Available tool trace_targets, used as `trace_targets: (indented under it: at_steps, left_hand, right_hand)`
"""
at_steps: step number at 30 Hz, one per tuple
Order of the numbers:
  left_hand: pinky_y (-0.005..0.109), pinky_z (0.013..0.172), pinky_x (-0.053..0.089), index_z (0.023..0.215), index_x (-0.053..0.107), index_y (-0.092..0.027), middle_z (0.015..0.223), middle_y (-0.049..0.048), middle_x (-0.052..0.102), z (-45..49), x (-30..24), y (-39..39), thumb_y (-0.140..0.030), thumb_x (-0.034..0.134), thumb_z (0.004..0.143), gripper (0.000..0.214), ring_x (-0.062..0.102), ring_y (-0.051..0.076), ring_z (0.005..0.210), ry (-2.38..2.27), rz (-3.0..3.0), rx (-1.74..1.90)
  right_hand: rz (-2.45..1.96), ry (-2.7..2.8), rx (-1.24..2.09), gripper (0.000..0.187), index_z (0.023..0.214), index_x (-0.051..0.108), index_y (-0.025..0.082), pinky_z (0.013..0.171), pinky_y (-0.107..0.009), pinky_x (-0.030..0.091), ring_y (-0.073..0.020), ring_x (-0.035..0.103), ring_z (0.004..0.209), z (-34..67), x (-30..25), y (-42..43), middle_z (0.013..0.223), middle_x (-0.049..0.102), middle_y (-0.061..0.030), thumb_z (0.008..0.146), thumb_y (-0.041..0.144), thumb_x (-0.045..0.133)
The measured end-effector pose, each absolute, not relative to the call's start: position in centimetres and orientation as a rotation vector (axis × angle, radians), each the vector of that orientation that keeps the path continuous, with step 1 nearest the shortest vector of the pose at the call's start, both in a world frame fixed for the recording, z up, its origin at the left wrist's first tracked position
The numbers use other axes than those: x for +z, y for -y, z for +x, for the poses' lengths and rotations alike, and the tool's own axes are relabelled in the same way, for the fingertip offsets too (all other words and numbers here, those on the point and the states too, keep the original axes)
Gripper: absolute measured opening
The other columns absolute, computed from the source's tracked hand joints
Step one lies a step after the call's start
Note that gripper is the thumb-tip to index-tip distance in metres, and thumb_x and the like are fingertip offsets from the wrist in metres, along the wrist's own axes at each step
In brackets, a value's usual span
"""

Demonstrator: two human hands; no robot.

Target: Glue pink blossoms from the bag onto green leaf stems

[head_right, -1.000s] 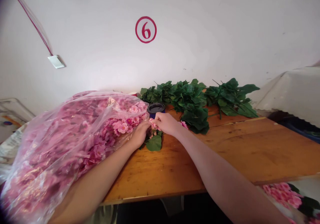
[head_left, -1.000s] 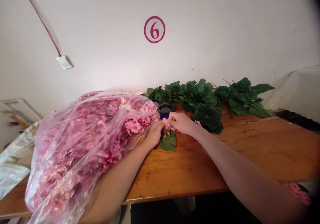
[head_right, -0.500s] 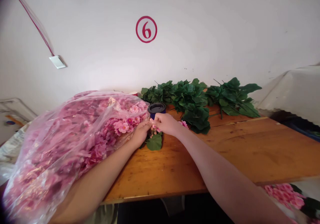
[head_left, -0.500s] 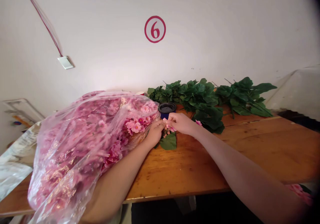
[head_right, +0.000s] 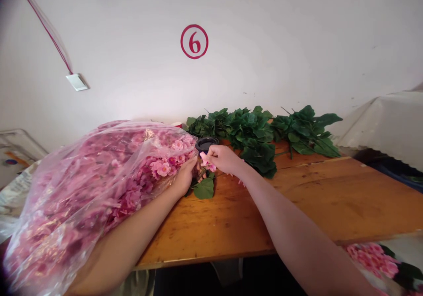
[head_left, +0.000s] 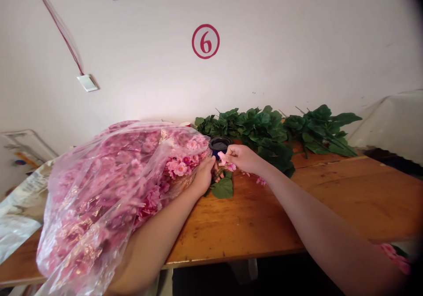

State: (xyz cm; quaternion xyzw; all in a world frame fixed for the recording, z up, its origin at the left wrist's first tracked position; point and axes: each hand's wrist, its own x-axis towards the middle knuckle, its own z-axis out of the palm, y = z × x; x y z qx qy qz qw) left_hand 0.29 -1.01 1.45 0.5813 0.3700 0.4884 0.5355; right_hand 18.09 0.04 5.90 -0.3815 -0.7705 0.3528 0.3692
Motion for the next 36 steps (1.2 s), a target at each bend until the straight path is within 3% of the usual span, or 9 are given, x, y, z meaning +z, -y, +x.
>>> trace_targets:
  at_steps: [5, 10, 18, 28, 36]
  left_hand:
    - [0.022, 0.042, 0.038, 0.083, 0.05, -0.017, 0.053, 0.001, 0.06, 0.5, 1.5, 1.1, -0.058, 0.048, 0.083, 0.041, 0.051, 0.013, 0.042, -0.899, 1.357, 1.13]
    - [0.019, 0.043, 0.034, 0.084, 0.053, -0.017, 0.055, -0.003, 0.056, 0.6, 1.1, 1.5, -0.039, 0.057, 0.081, 0.022, 0.047, 0.009, 0.044, -1.004, 1.521, 1.141]
    - [0.018, 0.053, 0.033, 0.085, 0.058, -0.016, 0.06, -0.0034, 0.054, 0.4, 0.4, 1.5, -0.026, 0.06, 0.078, 0.013, 0.045, 0.007, 0.053, -1.071, 1.742, 1.103]
    - [0.02, 0.055, 0.032, 0.093, 0.062, -0.017, 0.066, -0.003, 0.056, 0.5, 0.1, 1.3, -0.031, 0.069, 0.072, 0.026, 0.047, 0.009, 0.058, -1.175, 1.853, 1.025]
    - [0.02, 0.053, 0.03, 0.079, 0.068, -0.015, 0.061, -0.0031, 0.052, 0.6, 0.2, 1.7, -0.024, 0.067, 0.069, 0.013, 0.042, 0.008, 0.055, -1.232, 1.907, 1.037]
  right_hand:
    - [-1.054, 1.882, 0.635, 0.043, 0.066, 0.051, 0.019, 0.049, -0.023, 0.032, -0.0105, 0.044, 0.05, 19.5, 7.3, -0.2, 0.057, 0.052, 0.0025, 0.082, 0.059, 0.054]
    - [-1.087, 1.895, 0.464, 0.044, 0.066, 0.051, 0.019, 0.049, -0.024, 0.028, -0.0101, 0.037, 0.049, 19.8, 8.9, 0.2, 0.053, 0.044, 0.0042, 0.084, 0.06, 0.052]
    - [-1.043, 2.194, 0.183, 0.038, 0.065, 0.052, 0.019, 0.053, -0.024, 0.03, -0.0124, 0.048, 0.055, 19.0, 11.9, -3.6, 0.061, 0.059, -0.0018, 0.09, 0.048, 0.049]
    - [-1.11, 2.191, 0.15, 0.034, 0.069, 0.053, 0.019, 0.057, -0.025, 0.033, -0.0145, 0.055, 0.06, 18.7, 8.4, -8.3, 0.068, 0.064, -0.0048, 0.092, 0.044, 0.047]
    - [-1.138, 2.222, 0.067, 0.034, 0.071, 0.052, 0.019, 0.057, -0.026, 0.03, -0.0168, 0.055, 0.064, 18.4, 7.4, -8.4, 0.07, 0.063, -0.0075, 0.095, 0.041, 0.043]
